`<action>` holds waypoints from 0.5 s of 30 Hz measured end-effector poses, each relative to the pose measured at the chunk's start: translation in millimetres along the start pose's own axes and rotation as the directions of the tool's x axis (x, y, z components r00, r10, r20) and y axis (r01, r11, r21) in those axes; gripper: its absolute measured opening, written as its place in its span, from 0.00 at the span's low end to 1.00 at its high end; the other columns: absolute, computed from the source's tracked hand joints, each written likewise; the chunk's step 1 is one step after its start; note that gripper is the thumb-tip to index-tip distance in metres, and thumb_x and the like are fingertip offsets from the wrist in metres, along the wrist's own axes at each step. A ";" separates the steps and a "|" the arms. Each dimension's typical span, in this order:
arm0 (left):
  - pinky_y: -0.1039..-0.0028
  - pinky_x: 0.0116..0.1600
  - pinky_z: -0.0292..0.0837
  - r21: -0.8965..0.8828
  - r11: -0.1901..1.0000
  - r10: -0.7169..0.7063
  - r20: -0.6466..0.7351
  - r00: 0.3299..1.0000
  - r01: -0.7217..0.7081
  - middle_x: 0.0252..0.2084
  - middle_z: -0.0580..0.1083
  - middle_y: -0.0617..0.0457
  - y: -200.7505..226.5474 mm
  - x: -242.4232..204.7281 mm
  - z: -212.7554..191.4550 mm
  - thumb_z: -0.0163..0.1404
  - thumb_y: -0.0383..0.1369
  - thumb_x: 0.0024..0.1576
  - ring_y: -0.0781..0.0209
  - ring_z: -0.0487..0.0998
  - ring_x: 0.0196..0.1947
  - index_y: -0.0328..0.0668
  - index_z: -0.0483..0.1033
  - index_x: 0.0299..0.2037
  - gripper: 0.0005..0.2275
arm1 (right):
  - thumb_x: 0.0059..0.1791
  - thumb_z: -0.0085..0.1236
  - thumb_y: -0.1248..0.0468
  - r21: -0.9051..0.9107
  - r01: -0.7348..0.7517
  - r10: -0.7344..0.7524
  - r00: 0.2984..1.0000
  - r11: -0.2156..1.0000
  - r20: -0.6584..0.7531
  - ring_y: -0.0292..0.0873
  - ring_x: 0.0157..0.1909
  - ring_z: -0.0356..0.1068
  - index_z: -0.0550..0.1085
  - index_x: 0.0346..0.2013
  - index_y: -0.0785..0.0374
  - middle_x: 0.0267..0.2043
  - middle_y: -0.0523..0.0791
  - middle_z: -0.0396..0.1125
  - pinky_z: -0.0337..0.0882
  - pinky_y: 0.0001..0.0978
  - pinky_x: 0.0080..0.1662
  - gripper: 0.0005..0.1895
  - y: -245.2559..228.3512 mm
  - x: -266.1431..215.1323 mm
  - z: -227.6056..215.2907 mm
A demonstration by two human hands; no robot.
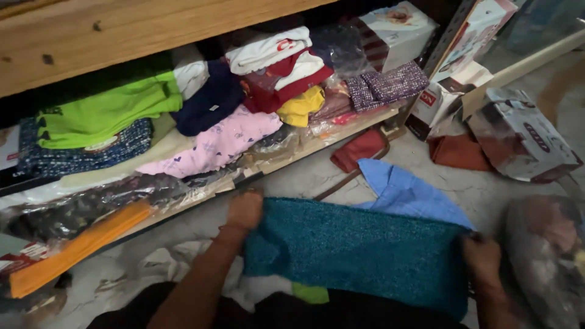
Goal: Sort and fold various pieces of clothing and fabric in a storage area.
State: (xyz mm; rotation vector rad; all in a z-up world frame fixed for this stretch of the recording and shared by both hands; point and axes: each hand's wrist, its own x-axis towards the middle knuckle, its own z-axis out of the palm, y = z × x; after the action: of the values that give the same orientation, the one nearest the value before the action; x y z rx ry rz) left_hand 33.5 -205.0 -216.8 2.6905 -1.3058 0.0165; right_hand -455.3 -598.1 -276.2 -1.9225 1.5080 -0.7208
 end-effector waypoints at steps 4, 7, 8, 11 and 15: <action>0.55 0.52 0.78 -0.083 0.991 0.106 -0.040 0.994 -0.109 0.44 0.78 0.43 0.4 4.1 10.6 0.48 0.28 0.52 0.44 0.81 0.48 0.44 0.76 0.41 0.08 | 0.49 0.64 0.57 -0.111 -0.042 0.043 0.999 0.993 0.007 0.56 0.41 0.77 0.79 0.47 0.76 0.38 0.62 0.75 0.72 0.46 0.46 0.23 -1.5 3.6 4.2; 0.39 0.50 0.67 -0.276 0.948 0.190 0.092 0.977 -0.158 0.56 0.74 0.41 19.4 8.5 -22.2 0.56 0.34 0.45 0.40 0.72 0.58 0.46 0.71 0.56 0.25 | 0.48 0.63 0.57 -0.122 -0.013 0.011 1.000 0.992 -0.011 0.58 0.43 0.77 0.79 0.50 0.74 0.40 0.63 0.75 0.72 0.47 0.47 0.23 -5.5 0.6 5.3; 0.39 0.56 0.64 -0.220 0.968 0.173 0.240 0.955 -0.120 0.57 0.73 0.44 22.8 12.6 -23.6 0.57 0.34 0.46 0.43 0.71 0.61 0.49 0.68 0.58 0.26 | 0.48 0.64 0.57 -0.100 0.002 -0.005 1.000 0.995 -0.021 0.57 0.43 0.77 0.78 0.49 0.74 0.40 0.62 0.75 0.72 0.46 0.47 0.24 1.7 4.4 8.1; 0.37 0.60 0.63 -0.141 0.983 0.161 0.346 0.924 -0.118 0.59 0.74 0.49 20.4 28.8 14.8 0.51 0.31 0.53 0.47 0.71 0.63 0.52 0.69 0.56 0.19 | 0.48 0.66 0.56 -0.164 0.017 -0.022 0.999 0.986 -0.028 0.56 0.44 0.76 0.79 0.49 0.74 0.41 0.61 0.75 0.72 0.46 0.48 0.23 5.4 12.2 5.3; 0.38 0.63 0.61 -0.100 0.994 0.092 0.476 0.875 -0.050 0.54 0.78 0.44 36.5 28.5 8.2 0.49 0.30 0.57 0.43 0.78 0.56 0.48 0.70 0.57 0.17 | 0.46 0.63 0.61 0.199 -0.052 0.045 0.998 0.979 0.043 0.47 0.38 0.70 0.75 0.53 0.67 0.39 0.51 0.73 0.69 0.43 0.40 0.22 -14.9 0.9 -2.1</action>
State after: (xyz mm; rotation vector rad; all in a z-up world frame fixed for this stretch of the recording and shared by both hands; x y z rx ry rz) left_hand 22.3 -250.6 -217.9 2.6645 -1.4835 -0.7290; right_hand -446.8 -596.4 -263.9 -1.7340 1.3978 -0.7791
